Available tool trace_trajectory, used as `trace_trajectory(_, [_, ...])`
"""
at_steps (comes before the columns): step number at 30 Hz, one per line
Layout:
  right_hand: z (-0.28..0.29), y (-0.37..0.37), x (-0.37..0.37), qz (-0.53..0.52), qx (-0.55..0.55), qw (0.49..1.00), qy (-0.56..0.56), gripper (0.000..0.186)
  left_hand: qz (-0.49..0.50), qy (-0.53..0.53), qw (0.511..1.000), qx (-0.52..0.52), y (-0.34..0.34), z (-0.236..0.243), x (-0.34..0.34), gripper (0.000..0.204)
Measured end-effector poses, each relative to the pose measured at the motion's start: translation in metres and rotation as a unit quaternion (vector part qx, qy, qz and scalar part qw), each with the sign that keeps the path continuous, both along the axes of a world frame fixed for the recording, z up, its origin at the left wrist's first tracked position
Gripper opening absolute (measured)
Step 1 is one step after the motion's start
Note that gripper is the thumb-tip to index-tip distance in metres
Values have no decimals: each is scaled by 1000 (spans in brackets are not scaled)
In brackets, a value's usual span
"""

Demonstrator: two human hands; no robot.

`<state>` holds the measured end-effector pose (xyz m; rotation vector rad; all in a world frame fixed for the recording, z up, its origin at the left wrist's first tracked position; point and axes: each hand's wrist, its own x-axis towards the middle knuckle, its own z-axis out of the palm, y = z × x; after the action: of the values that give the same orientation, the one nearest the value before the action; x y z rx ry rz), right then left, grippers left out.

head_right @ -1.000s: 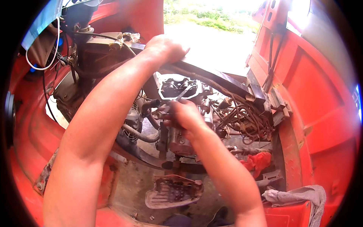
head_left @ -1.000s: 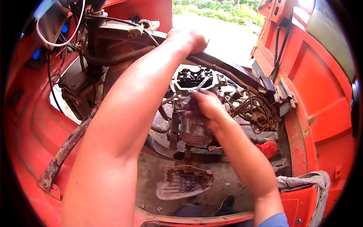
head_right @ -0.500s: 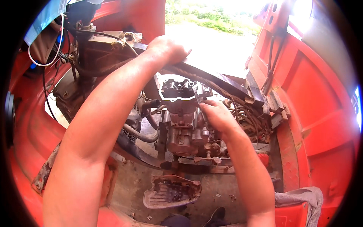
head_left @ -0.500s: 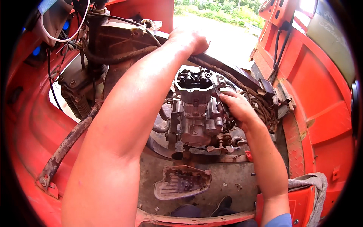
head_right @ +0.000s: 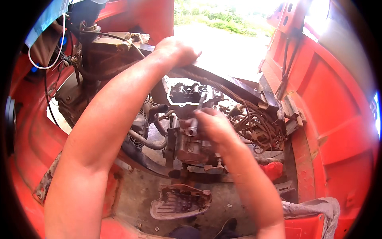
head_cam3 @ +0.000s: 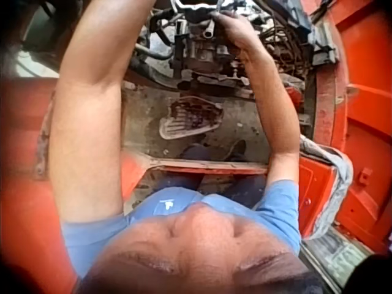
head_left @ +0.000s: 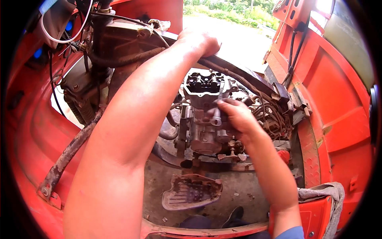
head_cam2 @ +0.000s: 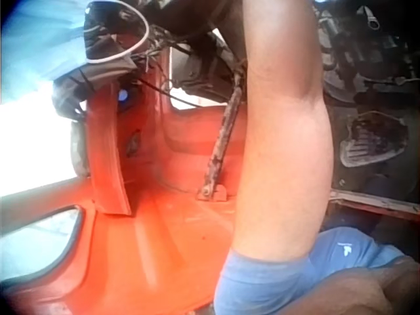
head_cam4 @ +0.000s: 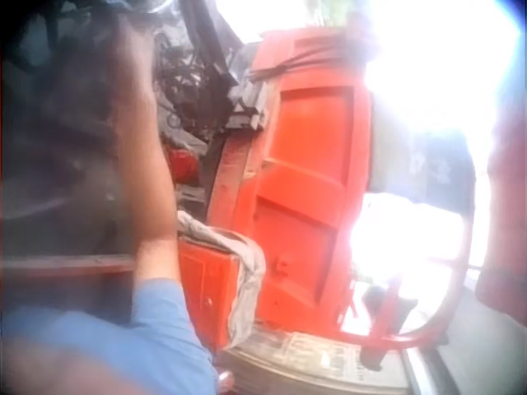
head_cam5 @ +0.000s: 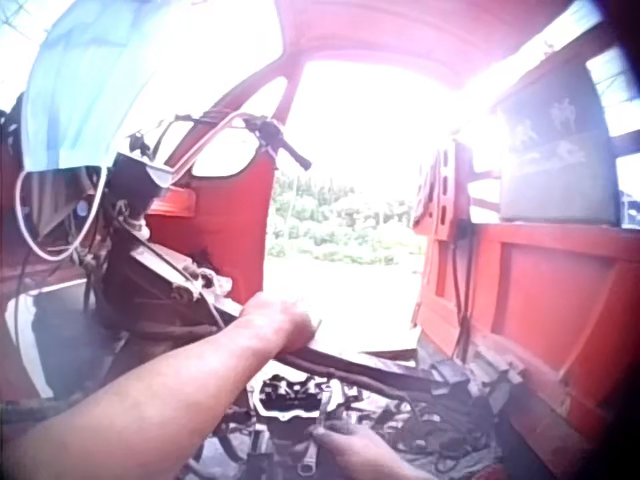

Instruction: The person works on the disassembled top portion of a small vehicle engine block, using hands to clean or position components before using a torque wrench to check or secure the fasteners manually.

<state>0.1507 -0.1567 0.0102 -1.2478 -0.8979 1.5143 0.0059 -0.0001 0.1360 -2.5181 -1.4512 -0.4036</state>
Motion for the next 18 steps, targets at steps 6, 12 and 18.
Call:
trace_trajectory(6, [-7,30,-69,-52,32,993,102,22,-29,18,999,19,0,3,13,43])
trace_trajectory(12, [-10,-7,-9,-54,84,991,-88,24,-5,-7,1000,-12,-6,2,1,44])
trace_trajectory(18, [26,-13,59,11,37,974,-223,27,5,-12,1000,-20,-9,5,1,45])
